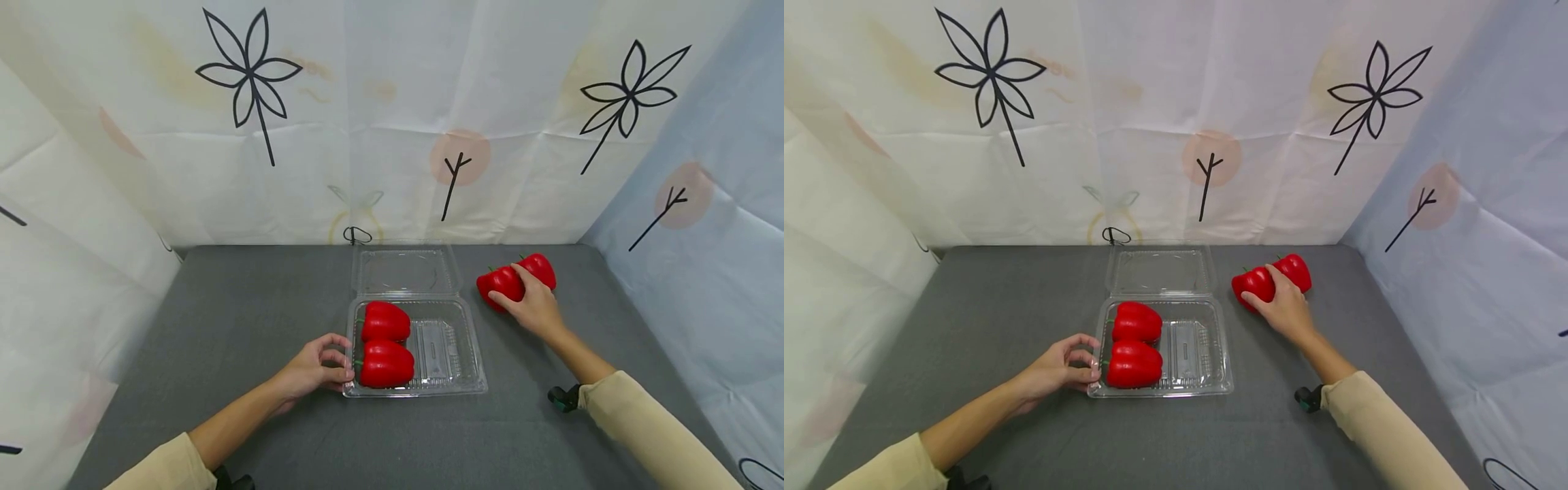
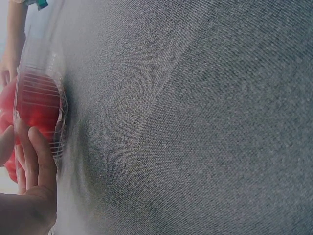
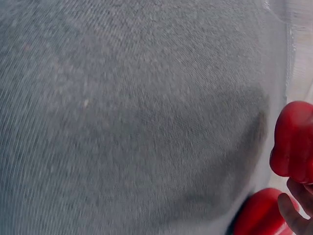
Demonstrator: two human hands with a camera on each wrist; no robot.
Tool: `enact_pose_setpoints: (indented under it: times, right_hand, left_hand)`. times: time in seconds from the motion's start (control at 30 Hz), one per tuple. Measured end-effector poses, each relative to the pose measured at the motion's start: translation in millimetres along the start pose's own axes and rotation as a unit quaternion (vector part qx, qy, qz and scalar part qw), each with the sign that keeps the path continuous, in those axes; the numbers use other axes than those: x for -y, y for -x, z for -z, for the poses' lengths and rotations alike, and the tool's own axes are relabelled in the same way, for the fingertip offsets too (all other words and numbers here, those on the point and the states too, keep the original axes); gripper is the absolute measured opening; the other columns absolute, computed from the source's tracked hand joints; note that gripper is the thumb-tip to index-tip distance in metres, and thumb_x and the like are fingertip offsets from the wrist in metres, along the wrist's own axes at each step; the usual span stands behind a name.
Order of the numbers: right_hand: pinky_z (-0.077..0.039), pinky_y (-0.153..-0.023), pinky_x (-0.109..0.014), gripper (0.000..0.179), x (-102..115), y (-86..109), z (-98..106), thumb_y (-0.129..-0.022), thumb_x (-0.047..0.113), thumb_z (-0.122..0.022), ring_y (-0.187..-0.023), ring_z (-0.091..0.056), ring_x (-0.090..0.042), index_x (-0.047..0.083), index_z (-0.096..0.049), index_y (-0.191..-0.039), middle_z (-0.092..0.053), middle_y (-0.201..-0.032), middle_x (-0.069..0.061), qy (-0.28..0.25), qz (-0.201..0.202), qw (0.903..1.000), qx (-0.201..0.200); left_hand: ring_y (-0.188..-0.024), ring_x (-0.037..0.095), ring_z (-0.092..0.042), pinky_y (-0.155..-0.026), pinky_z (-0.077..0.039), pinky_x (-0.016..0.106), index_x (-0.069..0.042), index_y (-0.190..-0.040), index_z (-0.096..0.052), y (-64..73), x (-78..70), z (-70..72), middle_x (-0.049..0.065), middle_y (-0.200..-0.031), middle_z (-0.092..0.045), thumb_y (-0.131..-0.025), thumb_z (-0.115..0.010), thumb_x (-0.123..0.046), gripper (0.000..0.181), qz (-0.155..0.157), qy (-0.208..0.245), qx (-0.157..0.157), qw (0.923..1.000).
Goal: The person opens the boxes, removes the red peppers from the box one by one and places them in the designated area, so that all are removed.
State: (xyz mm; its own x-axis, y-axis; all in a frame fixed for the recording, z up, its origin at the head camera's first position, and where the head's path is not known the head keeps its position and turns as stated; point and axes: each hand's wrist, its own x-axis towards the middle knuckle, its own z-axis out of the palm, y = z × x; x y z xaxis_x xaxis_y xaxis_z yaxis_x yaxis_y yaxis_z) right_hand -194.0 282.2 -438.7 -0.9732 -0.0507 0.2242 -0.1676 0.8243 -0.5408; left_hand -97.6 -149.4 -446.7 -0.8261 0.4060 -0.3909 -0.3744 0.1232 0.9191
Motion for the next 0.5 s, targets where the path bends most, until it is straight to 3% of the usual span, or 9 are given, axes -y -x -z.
enact_pose_setpoints:
  times: [0.3,0.5]
  right_hand:
    - [-0.046,-0.093,-0.067,0.077,-5.1,-3.2,-19.4,-0.087,0.031,-0.076,-0.119,-0.05,-0.045,-0.001,-0.04,-0.146,-0.051,-0.138,-0.027,0.007,-0.02,0.9998,-0.002]
    - [-0.045,-0.093,-0.068,0.075,-9.3,-3.7,-22.2,-0.087,0.03,-0.076,-0.117,-0.052,-0.046,-0.002,-0.04,-0.146,-0.052,-0.137,-0.028,0.008,-0.013,0.9999,-0.003]
  left_hand:
    - [-0.08,0.024,-0.067,-0.079,-0.059,0.039,-0.001,-0.132,-0.043,0.0,0.2,-0.2,0.009,-0.094,-0.063,-0.087,-0.076,-0.007,0.056,0.006,0.002,-0.002,1.0]
    - [-0.08,0.024,-0.067,-0.079,-0.059,0.04,-0.001,-0.132,-0.043,0.6,-0.2,-0.2,0.01,-0.095,-0.063,-0.087,-0.076,-0.007,0.056,0.0,-0.004,0.0,1.0]
